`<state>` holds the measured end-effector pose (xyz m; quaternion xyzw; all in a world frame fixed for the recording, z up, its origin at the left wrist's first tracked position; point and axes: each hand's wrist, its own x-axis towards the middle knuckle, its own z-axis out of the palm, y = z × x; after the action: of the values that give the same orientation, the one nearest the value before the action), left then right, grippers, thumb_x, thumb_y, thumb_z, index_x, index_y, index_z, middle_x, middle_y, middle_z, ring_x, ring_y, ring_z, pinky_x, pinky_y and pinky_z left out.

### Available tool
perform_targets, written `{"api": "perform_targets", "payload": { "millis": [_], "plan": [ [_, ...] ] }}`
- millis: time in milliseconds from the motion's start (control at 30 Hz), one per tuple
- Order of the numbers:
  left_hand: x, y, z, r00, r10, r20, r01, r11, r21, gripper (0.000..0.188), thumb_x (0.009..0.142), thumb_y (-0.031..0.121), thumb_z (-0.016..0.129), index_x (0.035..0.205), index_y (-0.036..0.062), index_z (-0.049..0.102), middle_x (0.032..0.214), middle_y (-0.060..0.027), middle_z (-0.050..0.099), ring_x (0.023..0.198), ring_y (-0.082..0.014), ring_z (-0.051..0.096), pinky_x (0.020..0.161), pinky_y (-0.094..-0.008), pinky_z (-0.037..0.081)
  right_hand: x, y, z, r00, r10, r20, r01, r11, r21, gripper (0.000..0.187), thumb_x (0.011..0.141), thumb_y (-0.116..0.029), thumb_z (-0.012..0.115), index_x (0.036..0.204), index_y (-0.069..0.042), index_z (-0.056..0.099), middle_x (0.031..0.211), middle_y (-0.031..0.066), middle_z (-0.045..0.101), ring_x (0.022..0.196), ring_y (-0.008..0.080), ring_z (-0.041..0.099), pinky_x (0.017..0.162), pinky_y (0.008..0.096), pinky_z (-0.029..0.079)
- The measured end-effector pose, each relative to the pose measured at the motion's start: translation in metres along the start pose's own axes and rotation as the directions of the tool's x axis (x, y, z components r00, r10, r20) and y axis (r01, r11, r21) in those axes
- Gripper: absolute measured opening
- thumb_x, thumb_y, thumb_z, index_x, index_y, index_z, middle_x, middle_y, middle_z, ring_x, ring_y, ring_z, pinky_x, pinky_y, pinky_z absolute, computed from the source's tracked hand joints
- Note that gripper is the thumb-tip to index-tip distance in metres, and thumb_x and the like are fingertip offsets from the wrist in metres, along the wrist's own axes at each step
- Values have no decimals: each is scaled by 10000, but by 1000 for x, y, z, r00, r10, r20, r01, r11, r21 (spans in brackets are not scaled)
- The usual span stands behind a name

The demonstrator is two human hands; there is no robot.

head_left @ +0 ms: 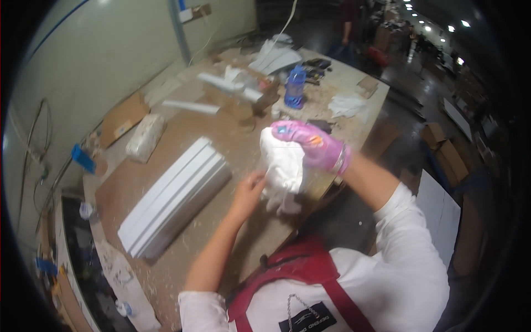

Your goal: The person wipes down white wooden slats and a larger white furniture piece using a white cloth, handling the items one by one on a workbench.

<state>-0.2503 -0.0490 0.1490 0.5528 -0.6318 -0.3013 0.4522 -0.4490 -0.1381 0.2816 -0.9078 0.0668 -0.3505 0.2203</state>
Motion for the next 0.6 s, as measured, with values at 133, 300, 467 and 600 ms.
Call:
{"api": "perform_targets", "payload": {
  "millis": [133,300,467,600],
  "plan": [
    [-37,-26,-27,951,-289,109,307,917,-254,207,902,140,522,996,-15,622,817,-35,606,779,-115,550,737,-270,464,7,-22,-40,814,574,91,-254,211,944,267,901,-96,541,1158,-26,552,1061,88,622,980,173,611,908,311,482],
    [-64,0,-57,912,-246,-327,190,963,-194,272,929,234,504,1044,17,621,925,-59,621,830,-135,564,798,-286,457,-20,15,-25,820,529,-219,-328,748,577,318,873,-77,534,1185,-18,539,1126,131,593,1038,226,586,933,349,453],
    [-43,-24,27,833,-549,62,451,612,-649,560,953,471,408,1373,100,392,1384,-98,431,1245,-208,414,1031,-344,324,-23,13,57,1000,4,-2,-3,986,166,499,774,51,498,1262,-55,510,1257,196,511,1195,344,478,1006,404,372],
    [-68,-44,38,853,-192,486,508,89,-857,444,948,402,465,1278,107,502,1232,-59,568,1080,-178,560,927,-329,450,4,-24,99,1000,-3,6,1,968,249,471,800,43,497,1263,-44,503,1259,177,512,1204,307,471,1017,394,362]
  ]
}}
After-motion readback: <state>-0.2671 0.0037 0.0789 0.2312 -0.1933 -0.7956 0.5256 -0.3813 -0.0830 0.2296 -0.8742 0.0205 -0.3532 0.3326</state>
